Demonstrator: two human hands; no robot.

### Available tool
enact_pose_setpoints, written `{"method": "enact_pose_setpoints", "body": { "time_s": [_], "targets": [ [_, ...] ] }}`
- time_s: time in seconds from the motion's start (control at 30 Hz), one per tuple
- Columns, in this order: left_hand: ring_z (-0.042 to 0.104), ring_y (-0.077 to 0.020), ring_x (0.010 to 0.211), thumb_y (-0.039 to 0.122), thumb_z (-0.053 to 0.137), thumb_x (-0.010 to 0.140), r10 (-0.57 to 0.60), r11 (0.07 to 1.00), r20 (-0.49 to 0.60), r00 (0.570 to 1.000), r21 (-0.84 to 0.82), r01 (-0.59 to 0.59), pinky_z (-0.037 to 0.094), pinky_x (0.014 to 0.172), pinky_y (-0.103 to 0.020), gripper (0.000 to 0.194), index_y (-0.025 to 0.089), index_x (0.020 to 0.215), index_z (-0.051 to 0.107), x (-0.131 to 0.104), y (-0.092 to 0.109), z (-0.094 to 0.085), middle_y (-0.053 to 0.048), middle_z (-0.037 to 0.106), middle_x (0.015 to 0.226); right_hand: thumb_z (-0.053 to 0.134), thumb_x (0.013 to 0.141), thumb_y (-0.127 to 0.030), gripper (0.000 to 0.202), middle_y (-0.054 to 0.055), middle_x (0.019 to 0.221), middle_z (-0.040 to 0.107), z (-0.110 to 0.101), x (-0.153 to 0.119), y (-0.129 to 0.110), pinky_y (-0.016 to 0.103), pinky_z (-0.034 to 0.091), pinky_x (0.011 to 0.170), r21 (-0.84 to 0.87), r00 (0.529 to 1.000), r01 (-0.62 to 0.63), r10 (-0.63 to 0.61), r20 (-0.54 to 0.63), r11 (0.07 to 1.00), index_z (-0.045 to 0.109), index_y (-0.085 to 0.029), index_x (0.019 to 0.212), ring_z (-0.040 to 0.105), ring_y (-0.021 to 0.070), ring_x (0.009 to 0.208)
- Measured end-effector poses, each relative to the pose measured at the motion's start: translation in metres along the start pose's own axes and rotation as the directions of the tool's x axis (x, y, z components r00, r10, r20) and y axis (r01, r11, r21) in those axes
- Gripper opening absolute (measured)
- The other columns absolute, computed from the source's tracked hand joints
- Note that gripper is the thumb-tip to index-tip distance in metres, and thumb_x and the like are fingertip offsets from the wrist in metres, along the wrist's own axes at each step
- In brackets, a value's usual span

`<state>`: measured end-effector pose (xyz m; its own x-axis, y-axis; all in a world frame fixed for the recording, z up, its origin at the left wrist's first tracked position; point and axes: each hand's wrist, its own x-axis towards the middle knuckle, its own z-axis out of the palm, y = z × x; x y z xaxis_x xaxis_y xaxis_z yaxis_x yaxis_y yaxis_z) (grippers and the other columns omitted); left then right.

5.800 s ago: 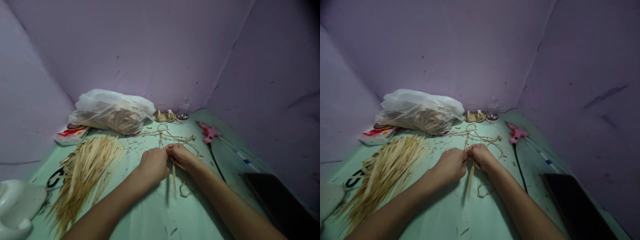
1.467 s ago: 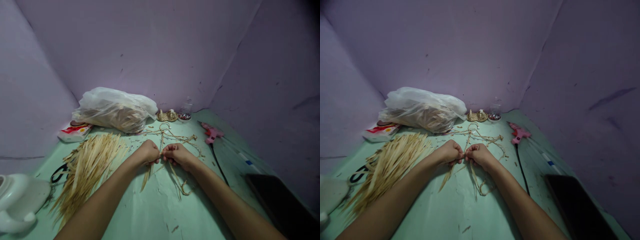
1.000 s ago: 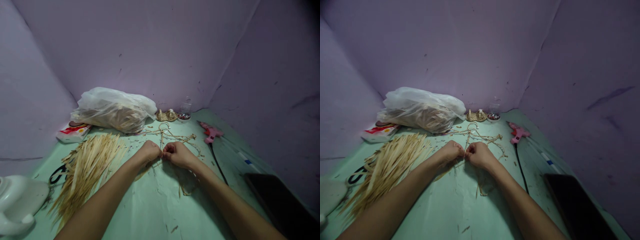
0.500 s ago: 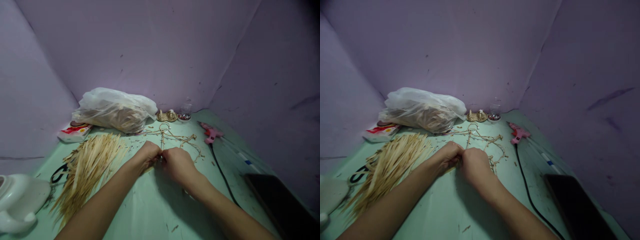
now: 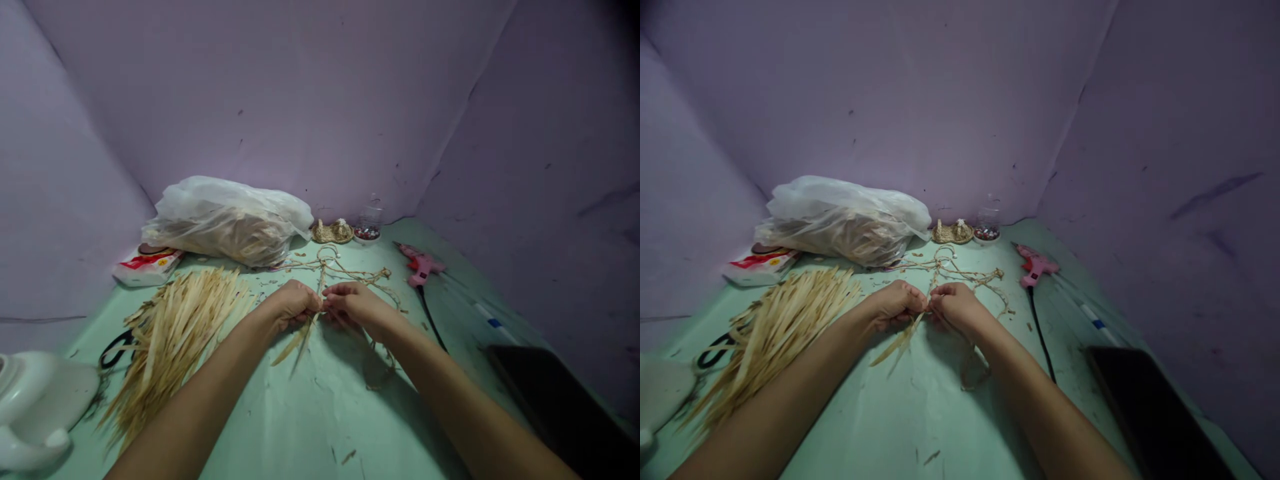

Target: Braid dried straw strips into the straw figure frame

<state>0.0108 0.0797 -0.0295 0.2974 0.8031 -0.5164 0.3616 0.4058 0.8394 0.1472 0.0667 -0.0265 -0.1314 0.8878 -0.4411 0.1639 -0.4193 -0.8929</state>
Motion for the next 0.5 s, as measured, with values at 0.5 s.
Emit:
{"method": "enact_pose_setpoints", "body": {
  "time_s": [0.5],
  "targets": [
    [0.029, -0.0056, 0.034, 0.010, 0.049, 0.050, 0.072, 0.962, -0.114, 0.991, 0.270, -0.039, 0.019, 0.037, -0.021, 0.006, 0.010, 0.051, 0.055, 0.003, -0.001, -0.001, 0.003, 0.038, 0.036, 0.057, 0.061, -0.017, 0.007, -0.004, 0.041, 0.050, -0.001, 0.015, 0.022, 0.018, 0.017, 0.032, -0.166, 0.988, 0.152, -0.149, 0.030, 0.974, 0.059, -0.013, 0.055, 0.027, 0.0028, 0.033]
  ]
}}
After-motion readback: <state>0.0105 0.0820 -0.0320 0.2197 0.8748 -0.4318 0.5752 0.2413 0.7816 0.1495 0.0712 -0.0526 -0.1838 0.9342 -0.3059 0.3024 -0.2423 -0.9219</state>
